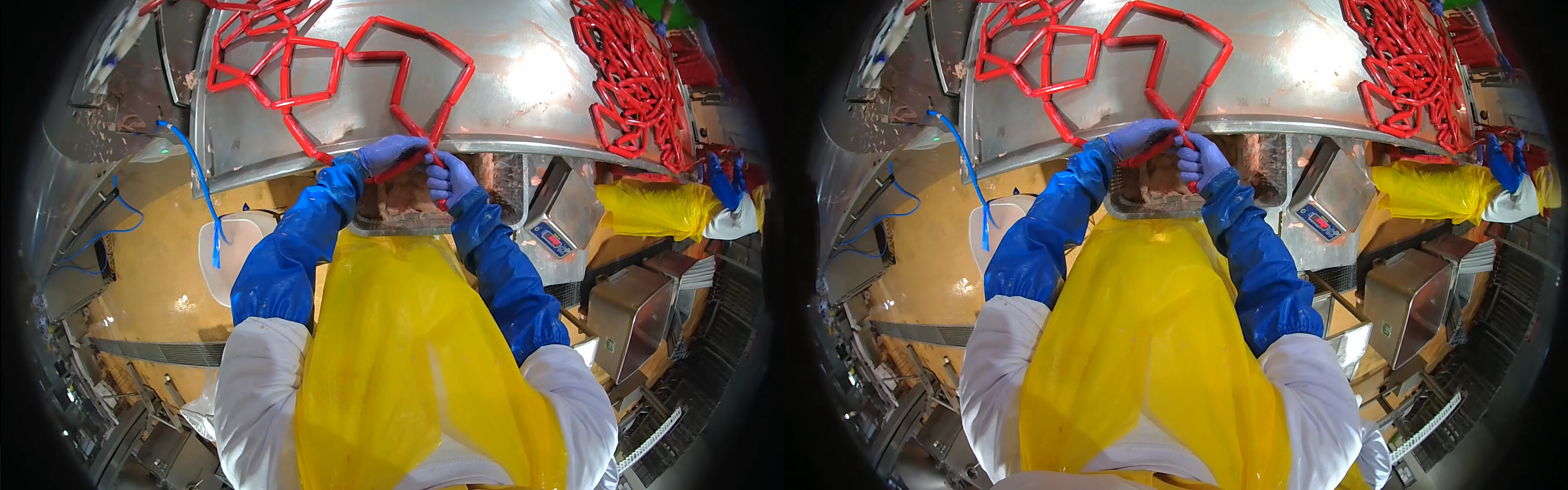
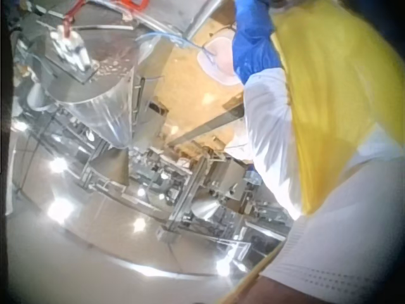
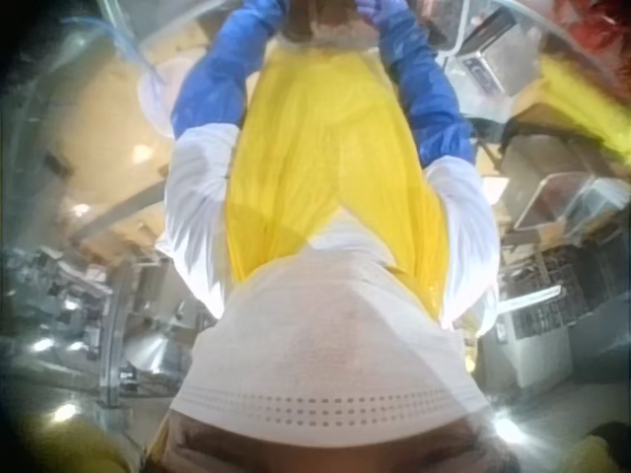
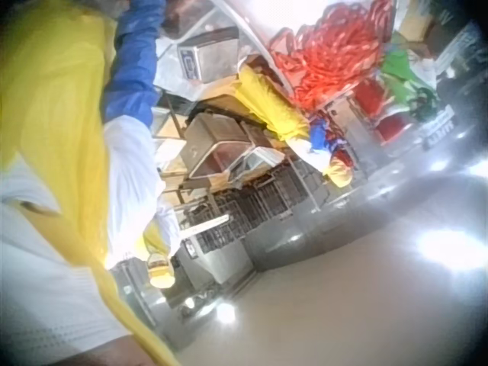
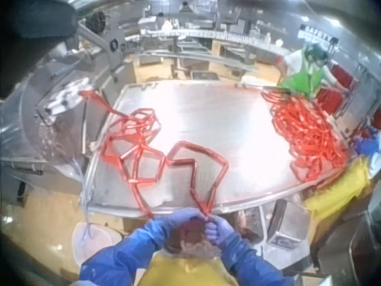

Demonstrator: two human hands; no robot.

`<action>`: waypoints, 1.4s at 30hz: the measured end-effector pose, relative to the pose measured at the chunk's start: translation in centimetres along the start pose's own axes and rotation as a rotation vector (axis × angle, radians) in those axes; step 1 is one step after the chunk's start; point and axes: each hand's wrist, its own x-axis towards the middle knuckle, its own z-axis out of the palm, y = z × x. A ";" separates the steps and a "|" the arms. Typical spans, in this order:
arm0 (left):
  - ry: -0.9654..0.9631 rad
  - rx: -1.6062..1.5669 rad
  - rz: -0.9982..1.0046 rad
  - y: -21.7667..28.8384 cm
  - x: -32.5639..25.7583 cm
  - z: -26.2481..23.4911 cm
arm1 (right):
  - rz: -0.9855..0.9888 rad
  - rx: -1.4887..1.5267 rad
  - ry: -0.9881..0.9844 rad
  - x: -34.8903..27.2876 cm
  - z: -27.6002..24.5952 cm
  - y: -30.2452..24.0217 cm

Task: The person repeatedly picks up red plastic frames from a pile on a stainless steel table, manipulates them with gloved hands, and places them into a metal tray. The task is performed in a food processing facility with other workers visible in the background.

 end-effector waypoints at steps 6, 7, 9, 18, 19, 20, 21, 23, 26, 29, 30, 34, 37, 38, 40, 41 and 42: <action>0.196 0.043 0.009 -1.5 -1.1 -0.1 | 0.134 -0.031 0.070 1.0 0.2 0.4; 0.215 0.023 0.010 -1.5 -1.2 0.0 | 0.159 -0.041 0.071 1.1 -0.1 0.5; 0.278 0.114 0.024 -1.8 -1.9 0.3 | 0.211 -0.063 0.072 1.4 -0.5 0.7; 0.325 0.396 -0.027 1.7 -3.6 0.9 | -0.432 -2.181 0.695 2.3 3.2 0.9; 0.352 0.442 0.003 2.5 -4.1 1.7 | -0.185 -2.323 0.726 0.7 5.6 -0.7; 0.394 0.694 0.191 1.6 -3.7 0.2 | -0.323 -2.195 0.647 0.7 5.9 -3.0; 0.479 0.787 0.282 2.3 -2.9 -0.1 | -0.624 -2.162 0.681 1.4 5.2 -5.1; 0.537 0.663 0.446 3.5 -1.7 0.4 | -1.066 -2.151 0.622 3.3 5.8 -8.7; 0.421 0.212 0.390 6.4 -1.1 2.3 | -1.141 -2.217 0.021 3.3 9.5 -11.0; 0.373 -0.123 0.341 4.6 -0.9 0.3 | -1.129 -2.314 0.046 3.7 10.9 -10.1; 0.361 -0.235 0.321 3.9 -1.5 0.0 | -0.970 -2.380 0.082 4.4 11.0 -9.3; 0.331 -0.154 0.338 1.1 -1.5 -1.2 | -0.530 -2.203 0.466 3.1 8.9 -5.1; 0.447 0.153 0.179 -2.4 1.8 -1.3 | -0.470 -2.035 0.141 6.3 1.0 -4.7; 0.402 0.181 0.087 -3.8 1.3 -4.5 | -0.482 -1.948 0.208 7.1 1.2 -3.6; 0.350 -0.092 -0.016 -2.5 -0.5 -3.1 | -0.502 -1.777 0.358 7.4 0.5 -1.2; 0.402 -0.073 0.034 -1.0 -1.2 -2.5 | -0.530 -1.702 0.432 6.9 0.7 0.0; 0.472 -0.066 0.080 -0.5 -2.3 -2.7 | -0.564 -1.661 0.493 5.7 1.8 2.6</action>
